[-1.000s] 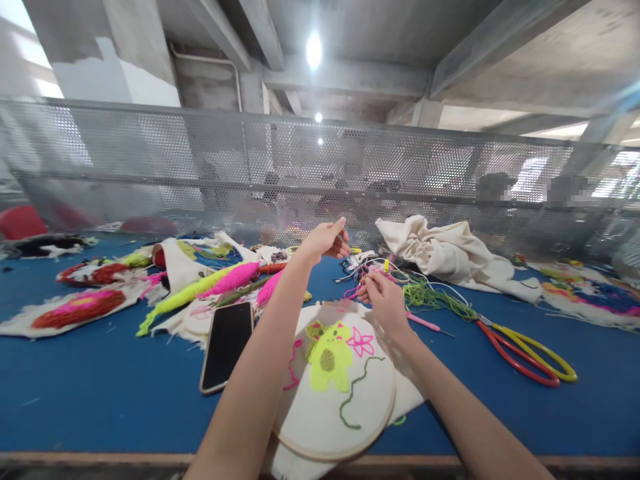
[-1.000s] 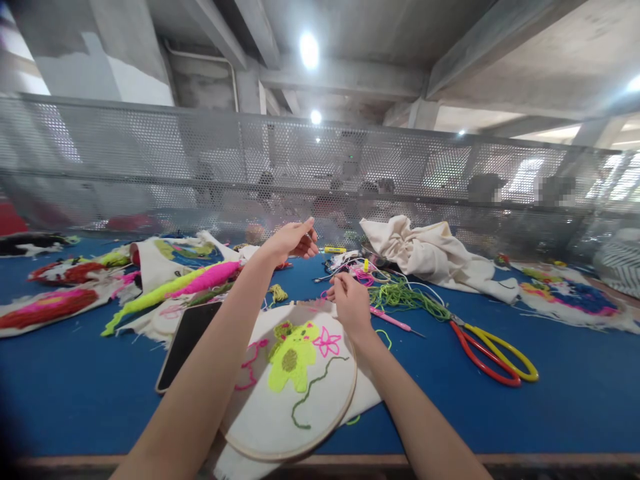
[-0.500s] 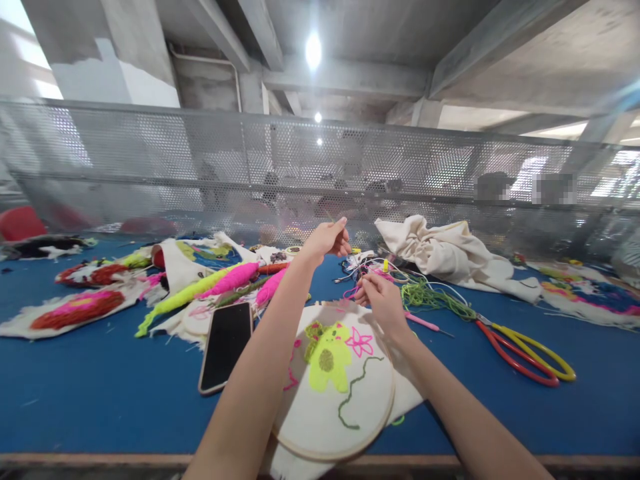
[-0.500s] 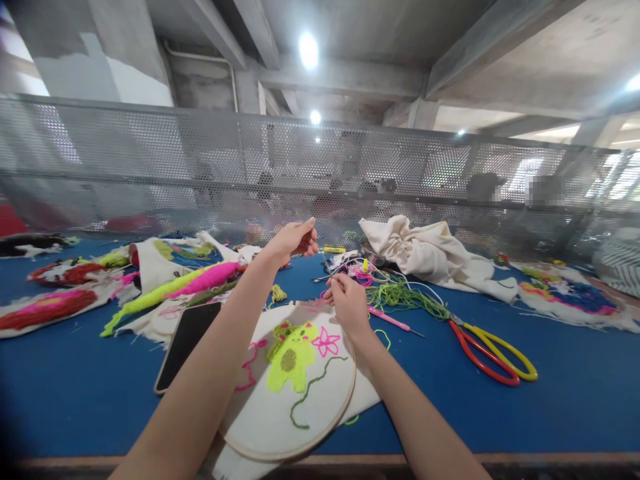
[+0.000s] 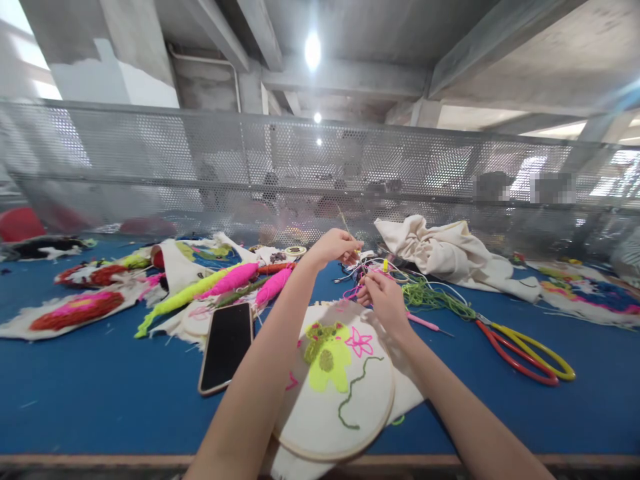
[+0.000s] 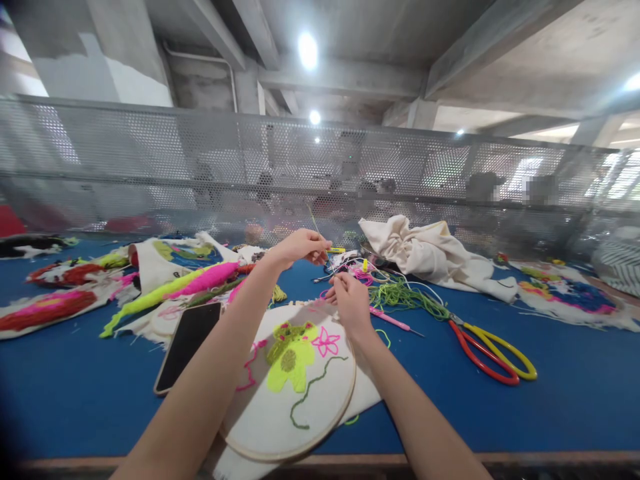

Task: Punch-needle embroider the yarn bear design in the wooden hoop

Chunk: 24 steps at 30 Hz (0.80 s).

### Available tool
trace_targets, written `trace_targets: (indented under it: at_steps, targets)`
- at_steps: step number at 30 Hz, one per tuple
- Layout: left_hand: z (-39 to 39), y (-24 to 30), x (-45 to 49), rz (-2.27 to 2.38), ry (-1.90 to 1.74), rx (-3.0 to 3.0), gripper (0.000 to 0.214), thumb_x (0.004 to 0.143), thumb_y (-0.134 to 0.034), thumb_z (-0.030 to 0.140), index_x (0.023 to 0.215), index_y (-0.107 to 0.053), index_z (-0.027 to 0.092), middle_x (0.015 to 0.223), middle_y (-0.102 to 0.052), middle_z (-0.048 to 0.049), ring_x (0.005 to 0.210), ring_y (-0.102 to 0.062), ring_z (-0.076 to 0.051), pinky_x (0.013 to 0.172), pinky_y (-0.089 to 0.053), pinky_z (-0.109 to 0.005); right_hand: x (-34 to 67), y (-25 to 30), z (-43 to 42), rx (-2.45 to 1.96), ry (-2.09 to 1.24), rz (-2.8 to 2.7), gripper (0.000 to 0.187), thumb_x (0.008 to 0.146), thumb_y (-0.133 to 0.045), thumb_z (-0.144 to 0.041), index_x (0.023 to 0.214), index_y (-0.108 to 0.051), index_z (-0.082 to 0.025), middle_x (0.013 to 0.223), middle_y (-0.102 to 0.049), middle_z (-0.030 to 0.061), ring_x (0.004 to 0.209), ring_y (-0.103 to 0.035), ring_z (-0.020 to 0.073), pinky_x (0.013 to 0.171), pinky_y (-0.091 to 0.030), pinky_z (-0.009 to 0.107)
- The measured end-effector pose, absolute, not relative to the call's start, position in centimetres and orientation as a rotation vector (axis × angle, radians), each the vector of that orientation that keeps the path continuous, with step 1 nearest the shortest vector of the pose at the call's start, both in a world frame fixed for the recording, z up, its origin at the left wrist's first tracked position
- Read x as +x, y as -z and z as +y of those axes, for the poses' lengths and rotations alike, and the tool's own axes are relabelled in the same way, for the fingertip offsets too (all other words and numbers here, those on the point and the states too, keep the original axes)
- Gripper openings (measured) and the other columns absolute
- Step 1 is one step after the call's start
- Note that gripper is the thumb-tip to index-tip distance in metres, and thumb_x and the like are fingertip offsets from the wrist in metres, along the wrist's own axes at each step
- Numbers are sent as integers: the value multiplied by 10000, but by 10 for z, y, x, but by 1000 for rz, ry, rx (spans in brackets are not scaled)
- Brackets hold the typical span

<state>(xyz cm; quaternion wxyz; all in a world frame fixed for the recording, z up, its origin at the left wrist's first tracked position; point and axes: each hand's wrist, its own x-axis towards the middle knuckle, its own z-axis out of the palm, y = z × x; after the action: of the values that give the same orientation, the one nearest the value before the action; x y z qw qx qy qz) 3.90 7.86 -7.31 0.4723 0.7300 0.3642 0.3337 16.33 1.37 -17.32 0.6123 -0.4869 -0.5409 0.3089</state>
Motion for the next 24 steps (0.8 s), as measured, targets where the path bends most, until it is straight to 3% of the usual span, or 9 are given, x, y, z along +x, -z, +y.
trace_targets:
  at_steps: [5, 16, 24]
  targets:
    - [76, 79, 55, 898, -806, 1728, 153, 806, -547, 76, 656, -559, 103, 475, -601, -2, 456, -587, -104, 570, -505, -275, 164, 174, 15, -1139, -702, -1249, 173, 758, -490, -341, 719, -551, -184, 511, -597, -11, 443, -563, 131, 446, -442, 223]
    - [86, 86, 49, 696, -848, 1761, 92, 737, -669, 200, 753, -654, 111, 648, -675, -55, 551, -613, -106, 596, -516, -271, 164, 171, 14, -1093, -777, -1229, 212, 745, -500, -380, 715, -540, -174, 511, -589, -11, 436, -552, 116, 440, -427, 214]
    - [93, 91, 45, 568, -891, 1705, 107, 755, -641, 132, 853, -668, 101, 705, -683, -64, 630, -649, -134, 589, -509, -273, 163, 166, 11, -1056, -821, -1223, 218, 724, -522, -379, 704, -550, -165, 504, -589, -8, 425, -538, 107, 420, -403, 204]
